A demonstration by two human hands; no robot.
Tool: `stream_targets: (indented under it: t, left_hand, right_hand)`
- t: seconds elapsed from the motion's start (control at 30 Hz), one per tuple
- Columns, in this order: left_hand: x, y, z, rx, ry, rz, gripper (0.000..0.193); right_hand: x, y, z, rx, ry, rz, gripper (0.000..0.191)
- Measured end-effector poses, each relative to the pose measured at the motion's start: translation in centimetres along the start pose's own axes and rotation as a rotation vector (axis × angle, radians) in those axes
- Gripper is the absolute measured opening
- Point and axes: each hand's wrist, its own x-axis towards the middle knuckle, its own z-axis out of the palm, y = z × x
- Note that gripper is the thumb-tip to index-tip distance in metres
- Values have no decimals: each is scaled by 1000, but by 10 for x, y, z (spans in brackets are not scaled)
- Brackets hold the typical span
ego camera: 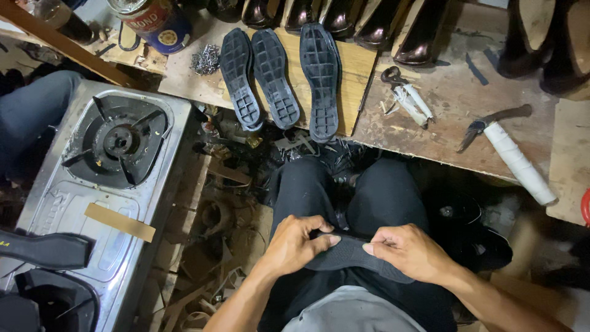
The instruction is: The person repeatedly hammers the heel area of a high-heeled shoe to attach or secure a new sole. They then place the shoe on a shelf and pick up another shoe to repeat the process. The person works on multiple shoes in a row.
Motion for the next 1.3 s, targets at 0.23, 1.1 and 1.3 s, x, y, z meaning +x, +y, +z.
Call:
stream_targets:
  t: [0.23, 1.1, 1.3]
  left_hand:
    - [-32, -16, 37, -315, 302, -73, 22]
    - [26, 15, 25, -278, 261, 495, 24]
    - [33, 20, 25, -269, 225, 476, 19]
  right_hand:
    - [-21, -25, -29, 204, 71, -54, 27]
    - [-1, 2, 11, 537, 409, -622, 37]
    - [0, -1, 17, 358, 672, -542, 34]
